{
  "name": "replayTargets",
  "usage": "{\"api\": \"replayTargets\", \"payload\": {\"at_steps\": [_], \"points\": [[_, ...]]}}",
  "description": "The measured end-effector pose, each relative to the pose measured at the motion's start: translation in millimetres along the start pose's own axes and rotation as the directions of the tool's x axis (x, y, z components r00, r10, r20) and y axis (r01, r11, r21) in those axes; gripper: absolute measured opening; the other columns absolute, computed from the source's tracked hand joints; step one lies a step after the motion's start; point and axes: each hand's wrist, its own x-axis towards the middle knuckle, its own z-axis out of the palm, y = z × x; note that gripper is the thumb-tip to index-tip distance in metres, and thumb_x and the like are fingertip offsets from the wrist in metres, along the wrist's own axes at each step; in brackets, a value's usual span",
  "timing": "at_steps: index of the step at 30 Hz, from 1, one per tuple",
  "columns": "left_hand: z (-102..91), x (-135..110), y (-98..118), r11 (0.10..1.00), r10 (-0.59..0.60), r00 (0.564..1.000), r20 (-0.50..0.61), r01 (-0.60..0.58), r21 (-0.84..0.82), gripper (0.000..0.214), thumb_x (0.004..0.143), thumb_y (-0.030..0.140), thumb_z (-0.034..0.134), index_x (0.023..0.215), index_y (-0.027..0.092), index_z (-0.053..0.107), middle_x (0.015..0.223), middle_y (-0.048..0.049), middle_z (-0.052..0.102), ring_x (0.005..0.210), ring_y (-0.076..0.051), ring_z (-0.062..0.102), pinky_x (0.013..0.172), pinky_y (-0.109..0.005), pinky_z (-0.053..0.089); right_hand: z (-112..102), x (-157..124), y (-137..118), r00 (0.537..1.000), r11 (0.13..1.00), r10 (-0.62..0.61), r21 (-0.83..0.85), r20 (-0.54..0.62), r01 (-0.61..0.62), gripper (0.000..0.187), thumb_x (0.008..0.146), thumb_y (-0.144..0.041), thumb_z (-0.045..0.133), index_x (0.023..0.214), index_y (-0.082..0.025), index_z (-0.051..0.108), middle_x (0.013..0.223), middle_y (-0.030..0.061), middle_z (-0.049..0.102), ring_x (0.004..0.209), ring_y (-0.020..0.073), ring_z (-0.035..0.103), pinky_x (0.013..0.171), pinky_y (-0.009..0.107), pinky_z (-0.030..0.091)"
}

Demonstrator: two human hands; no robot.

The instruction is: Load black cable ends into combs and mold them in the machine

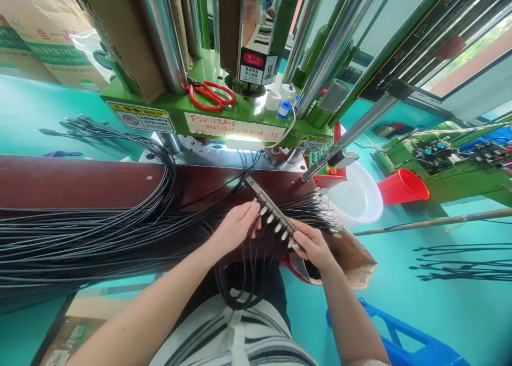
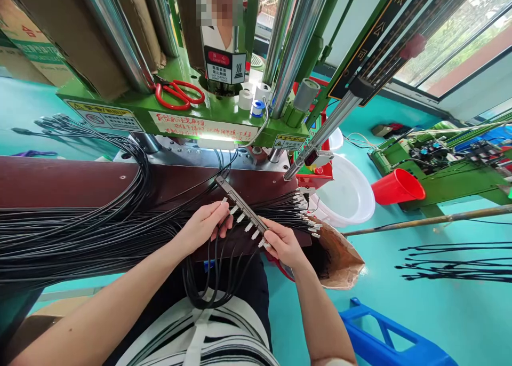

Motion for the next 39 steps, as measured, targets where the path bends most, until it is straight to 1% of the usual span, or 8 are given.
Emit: {"api": "replayTargets", "payload": {"at_steps": [4, 13, 18, 21, 23, 26, 31, 39], "points": [[-5.1, -2, 2, 0.98, -0.072, 0.988, 0.134, 0.095, -0.173, 0.044, 0.081, 0.054, 0.037, 0.063, 0.015, 0.049, 0.055, -0.0001, 0.048, 0.043, -0.008, 0.043, 0.033, -0.016, 0.029, 0, 0, -3, 1.0, 1.0, 0.014, -0.011, 0.02, -0.014, 0.045, 0.082, -0.041, 0.052, 0.12, -0.017, 0.054, 0.058, -0.0037, 0.036, 0.043, 0.003, 0.024, 0.035, 0.016, 0.018], [-10.7, 1, -3, 0.904, -0.089, 0.97, 0.225, 0.174, -0.39, 0.044, 0.078, 0.051, 0.047, 0.054, 0.018, 0.03, 0.047, 0.0051, 0.035, 0.037, -0.005, 0.034, 0.033, -0.017, 0.022, -3, -1, 1, 0.997, 0.995, -0.022, -0.097, 0.073, 0.029, 0.047, 0.083, -0.041, 0.049, 0.124, -0.017, 0.05, 0.058, -0.003, 0.037, 0.042, 0.0038, 0.026, 0.036, 0.017, 0.021], [-11.9, 2, -6, 0.867, -0.155, 0.968, 0.199, 0.23, -0.441, 0.046, 0.076, 0.048, 0.053, 0.053, 0.018, 0.025, 0.046, 0.0089, 0.021, 0.036, -0.001, 0.018, 0.034, -0.015, 0.013, -2, -1, 0, 0.987, 0.941, -0.077, -0.316, 0.142, 0.119, 0.045, 0.087, -0.038, 0.044, 0.128, -0.019, 0.045, 0.054, -0.0047, 0.038, 0.043, 0.0049, 0.032, 0.039, 0.018, 0.026], [-11.3, 5, -6, 0.877, -0.164, 0.969, 0.187, 0.23, -0.422, 0.046, 0.076, 0.049, 0.052, 0.054, 0.019, 0.025, 0.045, 0.009, 0.021, 0.036, -0.002, 0.018, 0.035, -0.016, 0.014, -1, 0, -3, 0.988, 0.958, -0.055, -0.272, 0.141, 0.093, 0.047, 0.086, -0.04, 0.044, 0.129, -0.018, 0.044, 0.055, -0.005, 0.036, 0.043, 0.0047, 0.03, 0.039, 0.018, 0.025], [-10.9, 6, -5, 0.904, -0.186, 0.965, 0.187, 0.242, -0.353, 0.045, 0.077, 0.052, 0.048, 0.054, 0.019, 0.025, 0.045, 0.0086, 0.024, 0.035, -0.003, 0.021, 0.035, -0.016, 0.014, -3, 1, -6, 0.991, 0.978, -0.01, -0.203, 0.136, 0.038, 0.049, 0.085, -0.042, 0.046, 0.127, -0.017, 0.045, 0.057, -0.0051, 0.034, 0.043, 0.004, 0.026, 0.037, 0.018, 0.021], [-10.4, 0, -1, 0.979, -0.19, 0.969, 0.156, 0.199, -0.041, 0.038, 0.077, 0.053, 0.044, 0.061, 0.019, 0.037, 0.045, 0.0064, 0.037, 0.035, -0.007, 0.031, 0.037, -0.019, 0.019, -13, 0, -18, 0.984, 0.981, 0.077, -0.186, 0.163, -0.046, 0.049, 0.082, -0.044, 0.049, 0.123, -0.016, 0.048, 0.059, -0.0051, 0.035, 0.043, 0.0032, 0.022, 0.036, 0.017, 0.017], [-12.8, -23, 9, 0.878, 0.101, 0.994, -0.035, -0.072, 0.473, 0.029, 0.075, 0.04, 0.052, 0.097, 0.02, 0.049, 0.048, 0.0053, 0.049, 0.046, -0.015, 0.047, 0.052, -0.024, 0.028, -42, 6, -49, 0.967, 0.902, 0.192, -0.42, 0.17, -0.105, 0.041, 0.078, -0.04, 0.056, 0.112, -0.018, 0.051, 0.06, -0.0051, 0.042, 0.044, 0.0038, 0.029, 0.038, 0.017, 0.021], [-41.6, -35, 23, 0.802, 0.205, 0.977, -0.062, -0.132, 0.582, 0.018, 0.08, 0.036, 0.044, 0.09, 0.022, 0.051, 0.054, 0.0048, 0.053, 0.051, -0.013, 0.047, 0.053, -0.023, 0.029, -46, 88, -84, 0.921, 0.701, 0.217, -0.708, 0.323, 0.084, 0.03, 0.075, -0.03, 0.056, 0.101, -0.015, 0.056, 0.056, -0.0048, 0.052, 0.043, 0.0079, 0.044, 0.044, 0.02, 0.034]]}}
